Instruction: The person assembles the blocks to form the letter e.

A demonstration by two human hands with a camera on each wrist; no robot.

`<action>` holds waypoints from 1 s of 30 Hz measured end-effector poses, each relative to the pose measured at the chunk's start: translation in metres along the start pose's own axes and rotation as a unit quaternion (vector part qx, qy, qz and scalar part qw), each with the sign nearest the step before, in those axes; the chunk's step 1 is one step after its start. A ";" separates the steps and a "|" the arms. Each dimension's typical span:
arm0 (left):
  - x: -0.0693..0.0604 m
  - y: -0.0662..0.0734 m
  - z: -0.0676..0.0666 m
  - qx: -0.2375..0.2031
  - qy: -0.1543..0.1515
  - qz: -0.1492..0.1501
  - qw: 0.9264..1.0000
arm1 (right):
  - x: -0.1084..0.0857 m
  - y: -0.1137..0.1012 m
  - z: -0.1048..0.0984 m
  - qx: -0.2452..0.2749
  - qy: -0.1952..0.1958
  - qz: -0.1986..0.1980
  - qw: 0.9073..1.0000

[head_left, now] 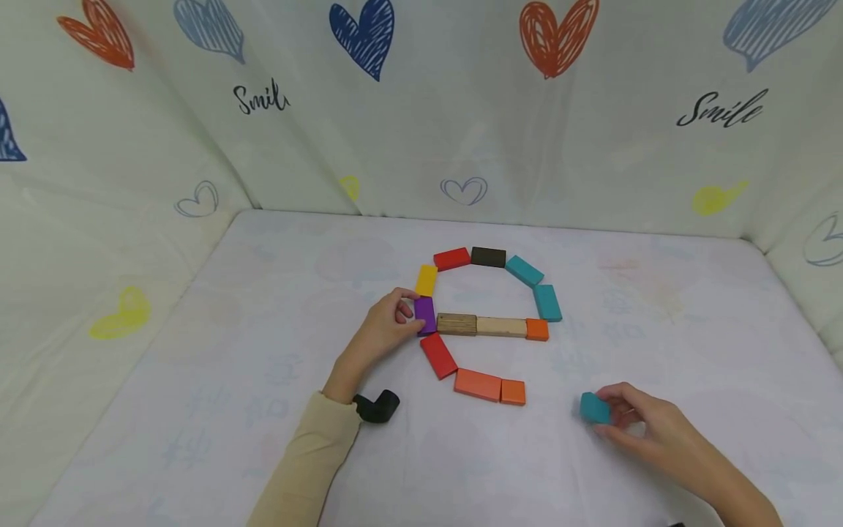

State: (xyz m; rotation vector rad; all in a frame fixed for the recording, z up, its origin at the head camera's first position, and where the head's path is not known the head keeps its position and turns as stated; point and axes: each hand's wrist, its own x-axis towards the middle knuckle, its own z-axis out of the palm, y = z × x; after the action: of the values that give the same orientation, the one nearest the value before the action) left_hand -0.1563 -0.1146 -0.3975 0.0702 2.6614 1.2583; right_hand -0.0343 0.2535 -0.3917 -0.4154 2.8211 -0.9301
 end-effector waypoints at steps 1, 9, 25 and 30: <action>0.000 0.000 0.000 0.000 0.000 -0.001 1.000 | 0.002 -0.002 0.001 0.002 -0.006 0.000 1.000; 0.001 0.000 0.000 0.001 -0.001 0.000 1.000 | 0.016 -0.020 0.009 0.016 -0.036 -0.044 0.998; 0.001 0.000 -0.001 -0.001 -0.003 0.007 1.000 | 0.040 -0.035 0.021 0.026 -0.054 -0.044 0.997; 0.001 0.000 -0.001 -0.004 -0.005 0.004 1.000 | 0.044 -0.034 0.023 0.042 -0.057 -0.044 0.997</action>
State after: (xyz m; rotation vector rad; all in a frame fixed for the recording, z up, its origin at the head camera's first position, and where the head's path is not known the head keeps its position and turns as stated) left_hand -0.1576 -0.1152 -0.3976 0.0872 2.6510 1.2668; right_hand -0.0641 0.2016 -0.3917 -0.5658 2.6698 -1.0047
